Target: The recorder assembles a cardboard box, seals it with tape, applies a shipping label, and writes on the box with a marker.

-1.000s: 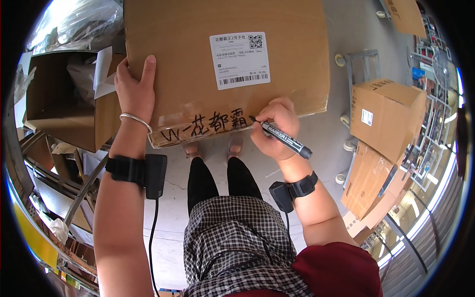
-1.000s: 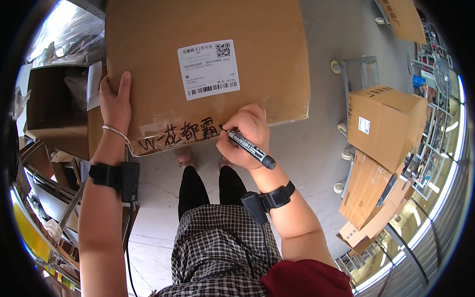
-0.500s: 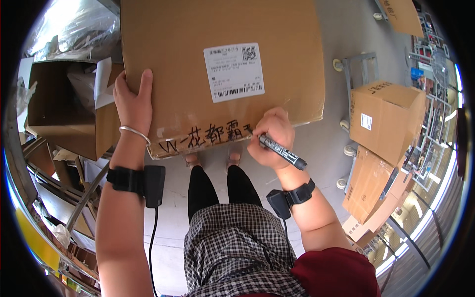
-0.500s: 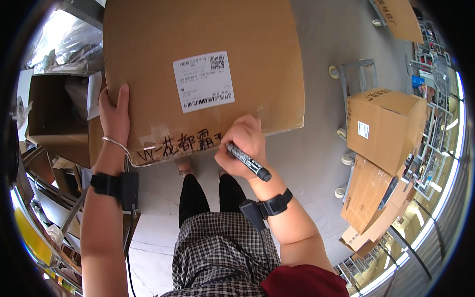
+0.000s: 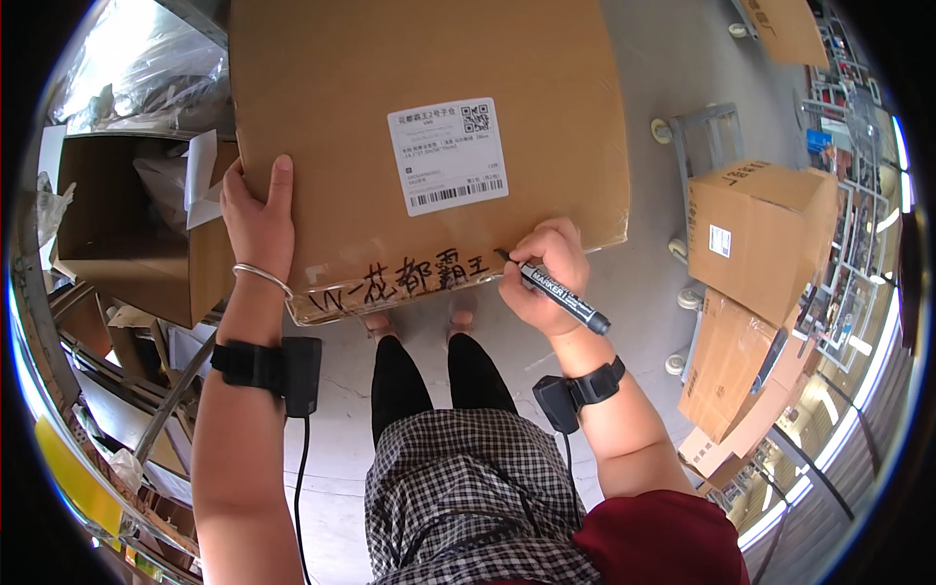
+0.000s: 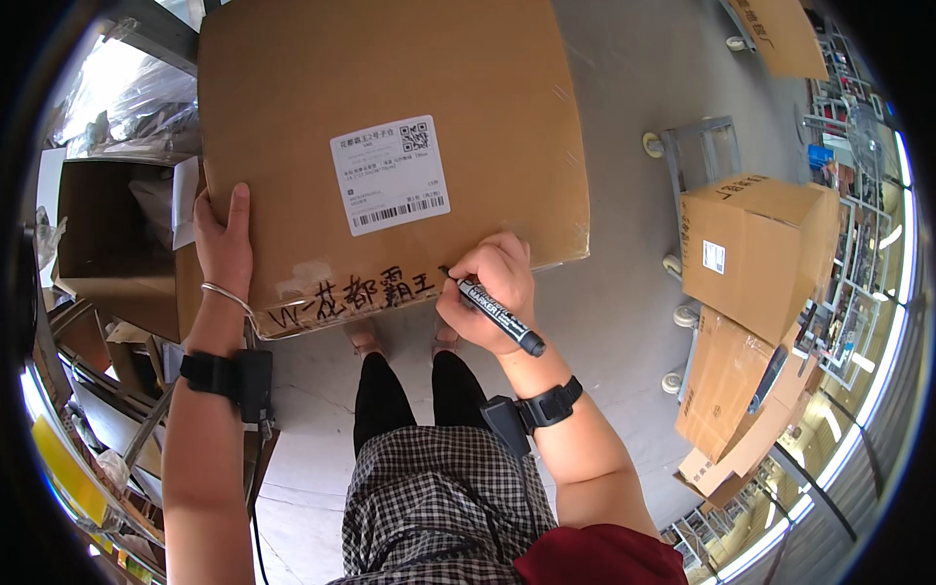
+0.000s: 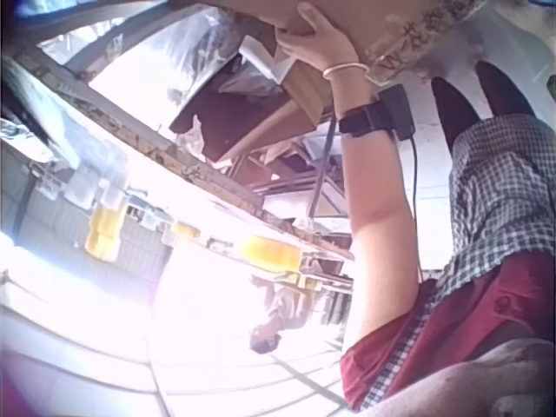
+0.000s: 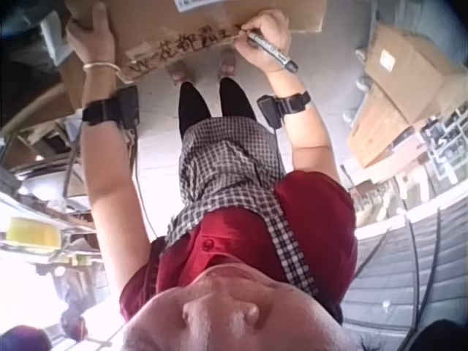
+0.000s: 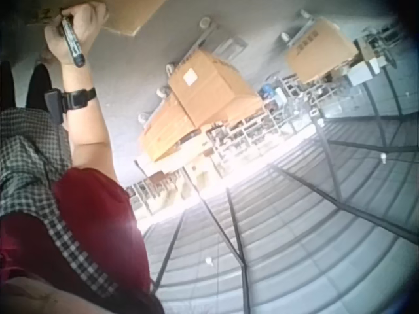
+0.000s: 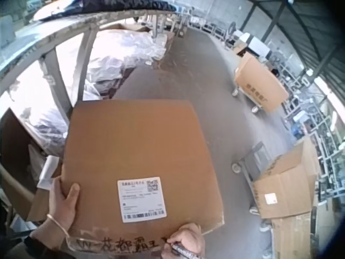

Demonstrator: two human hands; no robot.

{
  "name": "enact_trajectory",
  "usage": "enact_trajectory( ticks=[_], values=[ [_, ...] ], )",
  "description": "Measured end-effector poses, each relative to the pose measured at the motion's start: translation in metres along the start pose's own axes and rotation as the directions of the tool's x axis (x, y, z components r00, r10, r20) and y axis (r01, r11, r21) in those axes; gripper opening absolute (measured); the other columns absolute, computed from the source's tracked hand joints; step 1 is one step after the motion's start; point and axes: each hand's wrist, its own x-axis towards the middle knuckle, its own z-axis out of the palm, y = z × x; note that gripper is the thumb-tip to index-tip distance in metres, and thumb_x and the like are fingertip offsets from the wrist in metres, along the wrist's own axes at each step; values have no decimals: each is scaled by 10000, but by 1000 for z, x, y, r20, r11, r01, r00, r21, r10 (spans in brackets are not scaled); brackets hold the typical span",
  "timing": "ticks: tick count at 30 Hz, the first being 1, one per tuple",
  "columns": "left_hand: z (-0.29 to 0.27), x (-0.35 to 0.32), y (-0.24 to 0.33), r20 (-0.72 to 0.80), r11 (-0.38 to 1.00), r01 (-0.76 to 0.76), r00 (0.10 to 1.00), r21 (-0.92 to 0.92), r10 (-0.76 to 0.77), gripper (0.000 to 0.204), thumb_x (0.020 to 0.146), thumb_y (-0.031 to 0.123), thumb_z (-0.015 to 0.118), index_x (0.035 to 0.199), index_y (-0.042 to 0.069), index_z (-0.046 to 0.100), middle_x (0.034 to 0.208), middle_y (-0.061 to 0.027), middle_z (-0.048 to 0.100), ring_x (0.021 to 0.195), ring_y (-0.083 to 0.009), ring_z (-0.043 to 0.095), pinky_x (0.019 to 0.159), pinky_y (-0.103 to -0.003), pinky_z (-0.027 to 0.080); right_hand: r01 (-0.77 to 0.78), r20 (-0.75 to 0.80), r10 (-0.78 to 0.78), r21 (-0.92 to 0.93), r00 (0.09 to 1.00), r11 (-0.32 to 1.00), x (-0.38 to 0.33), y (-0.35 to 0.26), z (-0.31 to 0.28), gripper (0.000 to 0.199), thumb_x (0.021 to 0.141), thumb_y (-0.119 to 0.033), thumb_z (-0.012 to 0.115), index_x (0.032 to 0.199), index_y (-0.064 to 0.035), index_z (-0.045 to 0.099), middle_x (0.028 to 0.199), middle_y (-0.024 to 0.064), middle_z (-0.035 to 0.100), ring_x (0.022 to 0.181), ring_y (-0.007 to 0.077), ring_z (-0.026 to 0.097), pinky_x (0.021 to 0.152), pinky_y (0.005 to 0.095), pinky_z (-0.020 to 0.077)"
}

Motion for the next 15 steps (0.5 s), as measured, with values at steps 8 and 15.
enact_trajectory(
  ticks=[8,15],
  values=[
    [1,2,-4,6,998,7,1000,-60,-7,654,872,483,659,1211,-60,529,1171,-233,564,1105,-350,540,971,-413,411,22,-1,-22,16,1000,1000,-4,5,-7,184,549,2,602,676,-84,501,626,46,524,714,266,520,679,346,422],
    [-2,3,-2,21,999,29,999,-39,-28,670,875,504,644,1213,-62,530,1176,-238,563,1110,-353,543,969,-407,414,-34,-50,34,-11,998,999,0,9,-10,201,588,6,655,731,-77,541,691,55,547,740,269,530,703,374,447]
  ],
)
